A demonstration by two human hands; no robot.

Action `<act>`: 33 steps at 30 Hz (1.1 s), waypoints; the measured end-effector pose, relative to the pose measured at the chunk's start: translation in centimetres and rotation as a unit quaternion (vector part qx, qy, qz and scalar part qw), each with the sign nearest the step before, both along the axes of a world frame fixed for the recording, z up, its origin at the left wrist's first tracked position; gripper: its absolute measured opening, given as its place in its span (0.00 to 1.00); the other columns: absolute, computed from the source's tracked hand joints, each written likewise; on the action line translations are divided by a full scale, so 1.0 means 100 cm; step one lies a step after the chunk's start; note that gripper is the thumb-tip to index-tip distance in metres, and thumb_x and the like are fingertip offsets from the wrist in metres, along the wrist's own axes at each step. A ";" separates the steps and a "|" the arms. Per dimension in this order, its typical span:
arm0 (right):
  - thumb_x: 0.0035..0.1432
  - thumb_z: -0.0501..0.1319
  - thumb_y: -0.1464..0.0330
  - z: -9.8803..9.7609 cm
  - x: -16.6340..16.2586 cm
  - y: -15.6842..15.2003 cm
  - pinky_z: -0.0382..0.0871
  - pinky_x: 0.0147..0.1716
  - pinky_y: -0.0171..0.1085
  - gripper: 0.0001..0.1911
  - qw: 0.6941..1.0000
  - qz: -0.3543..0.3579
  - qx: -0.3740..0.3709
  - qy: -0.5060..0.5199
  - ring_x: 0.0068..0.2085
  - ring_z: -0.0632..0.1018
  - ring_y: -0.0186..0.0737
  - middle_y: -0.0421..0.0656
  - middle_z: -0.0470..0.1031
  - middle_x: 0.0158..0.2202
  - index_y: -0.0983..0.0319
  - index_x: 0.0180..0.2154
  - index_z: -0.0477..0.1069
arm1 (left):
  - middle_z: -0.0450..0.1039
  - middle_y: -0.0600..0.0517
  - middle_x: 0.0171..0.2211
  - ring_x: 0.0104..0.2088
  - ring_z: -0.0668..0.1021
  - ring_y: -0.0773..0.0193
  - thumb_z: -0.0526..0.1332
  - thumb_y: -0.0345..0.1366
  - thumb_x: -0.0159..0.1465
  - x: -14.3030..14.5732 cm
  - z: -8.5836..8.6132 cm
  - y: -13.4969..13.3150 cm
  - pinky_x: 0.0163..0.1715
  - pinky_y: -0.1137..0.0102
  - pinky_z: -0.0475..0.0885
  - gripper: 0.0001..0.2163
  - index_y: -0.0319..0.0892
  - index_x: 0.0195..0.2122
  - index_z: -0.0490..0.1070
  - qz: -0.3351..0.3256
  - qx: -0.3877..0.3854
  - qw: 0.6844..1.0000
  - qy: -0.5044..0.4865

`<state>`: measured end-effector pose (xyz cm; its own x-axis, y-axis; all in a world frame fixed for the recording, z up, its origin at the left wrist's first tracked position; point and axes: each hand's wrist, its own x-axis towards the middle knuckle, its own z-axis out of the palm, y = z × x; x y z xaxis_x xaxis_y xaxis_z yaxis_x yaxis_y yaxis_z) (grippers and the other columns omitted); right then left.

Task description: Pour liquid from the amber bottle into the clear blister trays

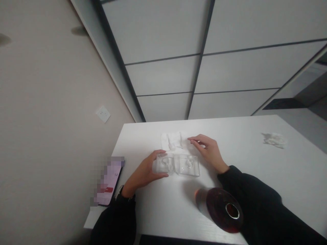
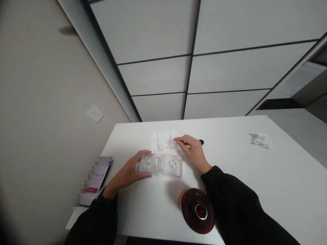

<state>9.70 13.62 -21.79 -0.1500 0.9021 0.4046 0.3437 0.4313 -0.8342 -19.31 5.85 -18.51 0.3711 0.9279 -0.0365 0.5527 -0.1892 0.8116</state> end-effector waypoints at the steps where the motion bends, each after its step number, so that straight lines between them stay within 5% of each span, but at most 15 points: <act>1: 0.67 0.64 0.55 0.007 0.003 -0.004 0.76 0.32 0.41 0.15 1.000 -0.016 0.002 0.007 0.35 0.81 0.43 0.46 0.83 0.36 0.58 0.39 0.83 | 0.71 0.43 0.64 0.65 0.73 0.47 0.75 0.38 0.59 -0.002 0.005 -0.005 0.69 0.50 0.65 0.32 0.45 0.63 0.65 0.020 0.006 1.000 0.001; 7: 0.62 0.71 0.56 0.045 0.037 -0.074 0.67 0.24 0.35 0.17 0.986 -0.158 -0.004 0.062 0.23 0.71 0.35 0.37 0.72 0.22 0.58 0.27 0.75 | 0.72 0.45 0.63 0.64 0.74 0.47 0.72 0.37 0.60 -0.008 0.012 -0.060 0.67 0.48 0.66 0.31 0.49 0.64 0.63 0.117 -0.006 0.993 0.019; 11: 0.73 0.58 0.55 0.027 0.060 -0.139 0.72 0.31 0.37 0.24 0.984 -0.126 -0.020 0.126 0.30 0.76 0.39 0.40 0.71 0.25 0.58 0.26 0.70 | 0.70 0.44 0.64 0.64 0.73 0.45 0.71 0.36 0.60 0.003 -0.005 -0.097 0.67 0.46 0.67 0.31 0.49 0.63 0.62 0.155 -0.039 0.987 -0.028; 13: 0.73 0.54 0.46 0.006 0.060 -0.168 0.79 0.42 0.44 0.24 0.987 -0.073 -0.038 0.138 0.42 0.82 0.47 0.46 0.79 0.39 0.57 0.41 0.77 | 0.68 0.44 0.64 0.64 0.74 0.46 0.71 0.35 0.60 0.014 -0.016 -0.108 0.67 0.45 0.66 0.32 0.50 0.63 0.61 0.174 -0.052 0.982 -0.056; 16: 0.59 0.59 0.33 -0.021 0.041 -0.199 0.76 0.56 0.56 0.47 0.992 -0.045 -0.064 0.099 0.60 0.77 0.60 0.56 0.72 0.63 0.58 0.66 0.65 | 0.67 0.44 0.64 0.64 0.72 0.46 0.71 0.34 0.59 0.031 -0.032 -0.114 0.67 0.45 0.65 0.32 0.49 0.63 0.60 0.174 -0.046 0.979 -0.093; 20: 0.57 0.72 0.46 -0.040 0.012 -0.213 0.65 0.67 0.61 0.51 0.991 -0.089 -0.098 0.007 0.67 0.71 0.60 0.57 0.66 0.68 0.58 0.71 0.53 | 0.65 0.44 0.64 0.68 0.68 0.46 0.71 0.34 0.60 0.047 -0.045 -0.112 0.70 0.46 0.62 0.33 0.49 0.64 0.59 0.148 -0.005 0.980 -0.130; 26: 0.56 0.73 0.51 -0.051 0.011 -0.212 0.74 0.59 0.56 0.41 0.985 -0.158 -0.062 -0.040 0.59 0.77 0.57 0.54 0.70 0.60 0.60 0.63 0.62 | 0.66 0.43 0.64 0.66 0.70 0.46 0.74 0.34 0.59 0.048 -0.044 -0.114 0.67 0.48 0.66 0.34 0.47 0.64 0.61 0.102 0.013 0.988 -0.111; 33: 0.52 0.73 0.46 -0.059 0.014 -0.216 0.68 0.63 0.58 0.39 0.977 -0.191 -0.079 -0.048 0.59 0.76 0.61 0.56 0.71 0.59 0.63 0.57 0.70 | 0.68 0.42 0.68 0.68 0.70 0.46 0.78 0.36 0.58 0.051 -0.036 -0.117 0.70 0.48 0.64 0.41 0.48 0.69 0.59 0.081 -0.008 0.994 -0.074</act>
<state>11.11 -8.00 -27.68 0.1796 0.9499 0.2559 0.5342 0.1243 -0.8362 -14.21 -5.81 -22.10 0.2192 0.9756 -0.0073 0.4492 -0.0943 0.8885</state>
